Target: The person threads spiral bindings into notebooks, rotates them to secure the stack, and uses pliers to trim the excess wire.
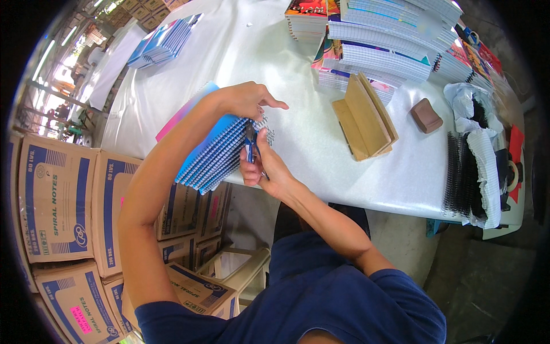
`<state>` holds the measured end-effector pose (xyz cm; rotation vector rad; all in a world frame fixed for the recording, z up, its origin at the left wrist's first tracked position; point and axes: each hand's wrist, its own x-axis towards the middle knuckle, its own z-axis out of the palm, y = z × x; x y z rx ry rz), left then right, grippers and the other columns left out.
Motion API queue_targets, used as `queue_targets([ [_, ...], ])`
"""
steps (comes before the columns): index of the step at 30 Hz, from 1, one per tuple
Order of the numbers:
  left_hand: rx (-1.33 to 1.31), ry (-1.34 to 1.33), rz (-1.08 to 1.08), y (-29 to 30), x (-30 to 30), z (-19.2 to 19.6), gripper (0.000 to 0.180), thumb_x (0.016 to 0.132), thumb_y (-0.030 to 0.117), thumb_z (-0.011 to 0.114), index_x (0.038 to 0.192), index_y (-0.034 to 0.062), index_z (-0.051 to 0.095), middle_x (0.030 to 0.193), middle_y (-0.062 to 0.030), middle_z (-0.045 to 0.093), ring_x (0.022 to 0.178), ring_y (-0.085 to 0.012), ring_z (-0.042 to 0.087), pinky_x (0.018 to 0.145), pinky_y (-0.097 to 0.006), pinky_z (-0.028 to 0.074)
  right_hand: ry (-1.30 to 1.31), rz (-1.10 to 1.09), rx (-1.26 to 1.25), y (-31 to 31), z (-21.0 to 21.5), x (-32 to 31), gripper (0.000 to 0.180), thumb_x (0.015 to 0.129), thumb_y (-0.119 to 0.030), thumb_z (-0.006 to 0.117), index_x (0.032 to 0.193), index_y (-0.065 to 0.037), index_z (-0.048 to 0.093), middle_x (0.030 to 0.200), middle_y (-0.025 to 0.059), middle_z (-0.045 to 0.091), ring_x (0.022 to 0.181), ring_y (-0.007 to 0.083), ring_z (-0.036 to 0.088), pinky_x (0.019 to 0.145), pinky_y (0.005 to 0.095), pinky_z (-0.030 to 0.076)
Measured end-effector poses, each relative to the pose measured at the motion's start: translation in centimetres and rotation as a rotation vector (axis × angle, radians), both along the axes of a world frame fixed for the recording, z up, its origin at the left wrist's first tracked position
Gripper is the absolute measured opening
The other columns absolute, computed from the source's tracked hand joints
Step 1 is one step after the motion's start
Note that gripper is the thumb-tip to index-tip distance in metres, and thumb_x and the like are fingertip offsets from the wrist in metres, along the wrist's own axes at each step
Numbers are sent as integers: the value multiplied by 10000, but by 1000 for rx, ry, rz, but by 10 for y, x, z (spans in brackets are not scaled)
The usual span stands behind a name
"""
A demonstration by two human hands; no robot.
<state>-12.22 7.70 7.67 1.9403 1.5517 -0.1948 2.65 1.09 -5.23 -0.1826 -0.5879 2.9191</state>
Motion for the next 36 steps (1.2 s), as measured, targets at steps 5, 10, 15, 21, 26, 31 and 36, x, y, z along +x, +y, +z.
queue_targets([
  [5, -13, 16, 4, -1, 1, -1, 685, 722, -36, 687, 1312, 294, 575, 1120, -189, 669, 929, -266, 669, 865, -366, 538, -210, -146, 15, -12, 19, 1, 783, 827, -790, 320, 936, -59, 578, 817, 55, 576, 748, 191, 574, 690, 368, 504],
  [10, -18, 40, -23, 1, 2, -3, 694, 718, -22, 698, 1329, 278, 560, 1108, -192, 671, 959, -272, 667, 877, -365, 534, 3, -26, -99, -3, -4, -5, 774, 839, -779, 315, 937, -58, 579, 796, 54, 576, 722, 193, 574, 669, 367, 505],
  [15, -32, 87, -41, 2, 4, -8, 709, 706, -14, 712, 1341, 253, 548, 1116, -194, 668, 1003, -289, 664, 891, -368, 533, 279, 119, -217, 2, -36, -6, 779, 842, -777, 305, 944, -55, 578, 762, 51, 568, 695, 197, 577, 670, 384, 520],
  [21, -3, 53, -86, 1, -2, -14, 713, 693, 9, 722, 1344, 241, 545, 1052, -203, 680, 956, -293, 672, 864, -364, 535, -191, -151, 28, -17, 10, 4, 797, 839, -781, 296, 971, -46, 577, 777, 54, 574, 738, 209, 604, 768, 442, 547],
  [26, -27, 79, -124, 5, 2, -16, 672, 699, 28, 688, 1329, 226, 565, 882, -179, 683, 796, -274, 652, 761, -360, 521, -199, -117, -24, -9, 7, 5, 772, 820, -802, 308, 879, -71, 548, 659, 24, 465, 591, 162, 483, 605, 352, 468],
  [31, -35, 101, -175, 9, 3, -24, 621, 688, 24, 661, 1292, 157, 598, 750, -164, 649, 676, -254, 596, 668, -355, 487, -223, -82, 0, -9, 8, 9, 754, 813, -811, 313, 821, -85, 515, 604, 1, 373, 527, 132, 372, 533, 303, 367],
  [36, -68, 40, -129, 11, 2, -27, 582, 672, 1, 644, 1247, 89, 623, 717, -161, 641, 632, -199, 564, 615, -338, 460, -324, -202, -23, -19, 18, 5, 749, 812, -812, 314, 821, -91, 516, 600, -3, 365, 525, 129, 368, 530, 303, 364],
])
